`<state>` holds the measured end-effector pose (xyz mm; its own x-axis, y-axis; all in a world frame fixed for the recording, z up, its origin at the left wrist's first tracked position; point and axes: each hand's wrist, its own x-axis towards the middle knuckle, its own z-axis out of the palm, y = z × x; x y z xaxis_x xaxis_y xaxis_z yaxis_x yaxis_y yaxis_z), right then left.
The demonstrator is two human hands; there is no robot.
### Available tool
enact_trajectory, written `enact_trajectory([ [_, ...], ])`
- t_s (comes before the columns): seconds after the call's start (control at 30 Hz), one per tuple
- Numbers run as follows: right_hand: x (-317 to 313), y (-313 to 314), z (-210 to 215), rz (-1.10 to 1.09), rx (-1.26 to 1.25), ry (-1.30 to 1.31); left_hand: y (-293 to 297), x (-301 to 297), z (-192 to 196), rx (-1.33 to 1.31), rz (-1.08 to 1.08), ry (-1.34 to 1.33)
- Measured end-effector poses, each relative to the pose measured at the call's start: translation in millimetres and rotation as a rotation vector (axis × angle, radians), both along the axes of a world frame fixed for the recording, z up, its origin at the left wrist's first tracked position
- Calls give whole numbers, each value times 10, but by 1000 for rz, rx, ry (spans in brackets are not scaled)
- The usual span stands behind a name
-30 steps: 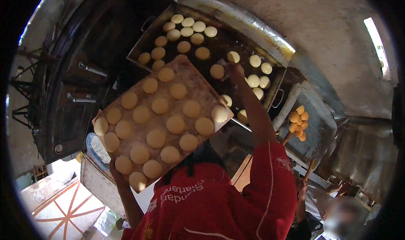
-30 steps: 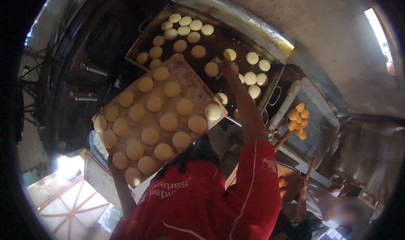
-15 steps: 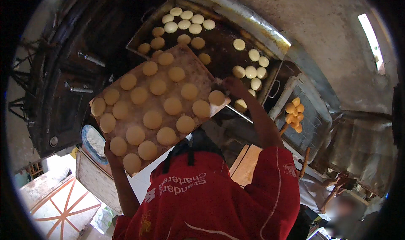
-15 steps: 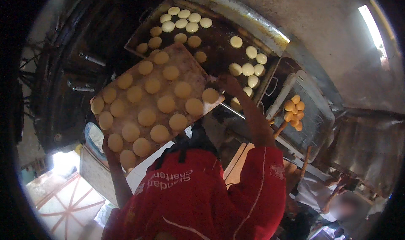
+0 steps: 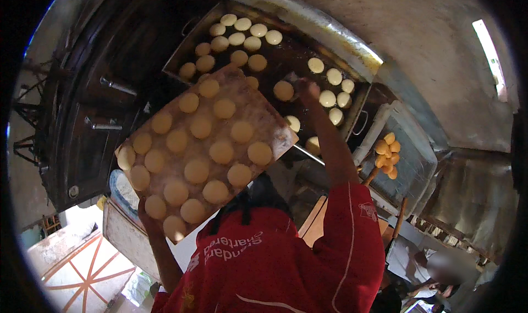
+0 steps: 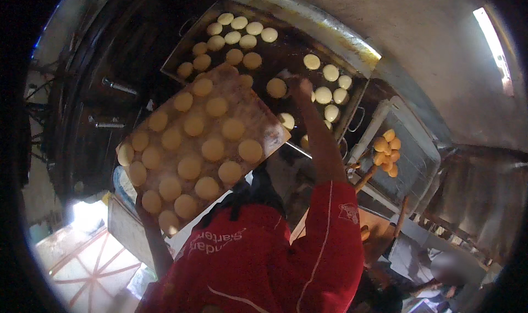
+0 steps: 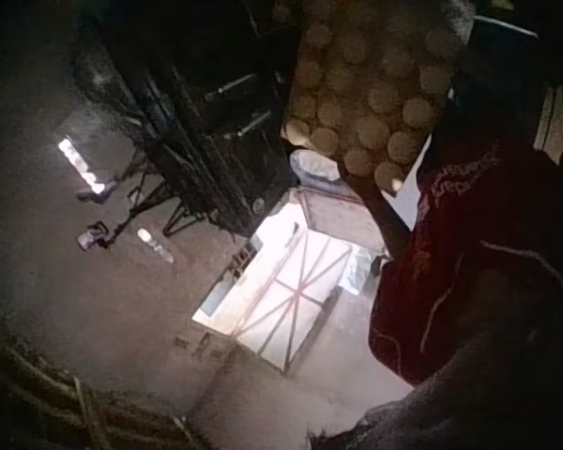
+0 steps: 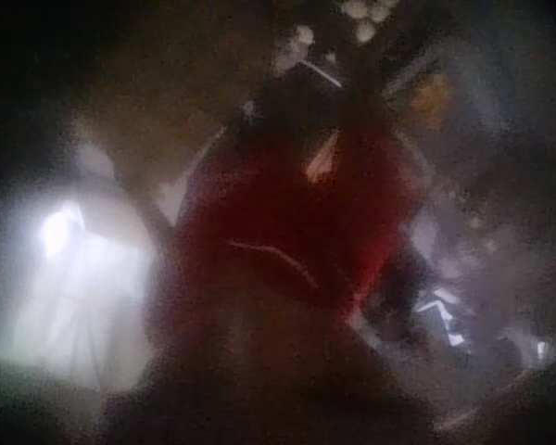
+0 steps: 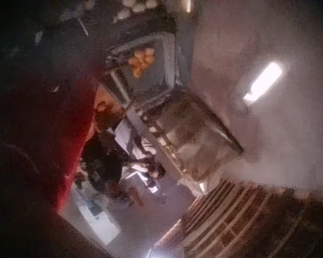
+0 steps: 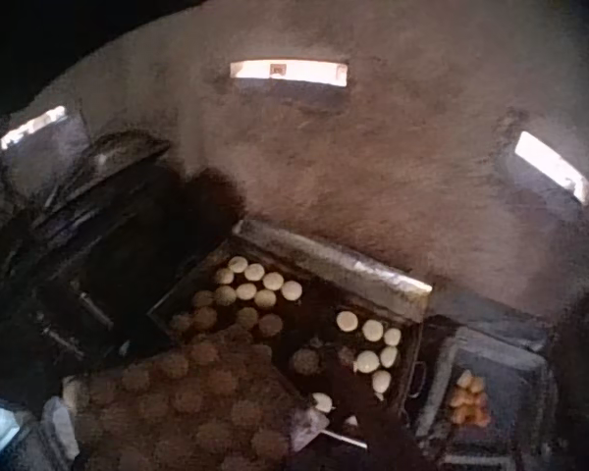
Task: The person transfers round dough pieces from a wooden board onto a metal baking tray, then flips the buns on the tray to expose the other side. The person uses a metal spatula to assist with placement and flipping.
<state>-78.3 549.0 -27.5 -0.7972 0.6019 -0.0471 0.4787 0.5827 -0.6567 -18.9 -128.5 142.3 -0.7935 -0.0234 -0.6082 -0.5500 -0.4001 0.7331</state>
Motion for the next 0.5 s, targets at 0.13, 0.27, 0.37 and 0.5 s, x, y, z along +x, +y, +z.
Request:
enact_trajectory([
  [0.13, 122, 69, 154, -226, 268, 269, 71, -20, 37, -56, -9, 36],
  [0.27, 638, -583, 486, -17, 56, 153, -24, 81, -10, -180, 6, 78],
  [0.37, 1069, -851, 105, 189, -32, 162, -38, -107, -259, -46, -12, 59],
  [0.5, 1062, -1290, 332, 292, -250, -4, 70, -181, -225, 54, 7, 25],
])
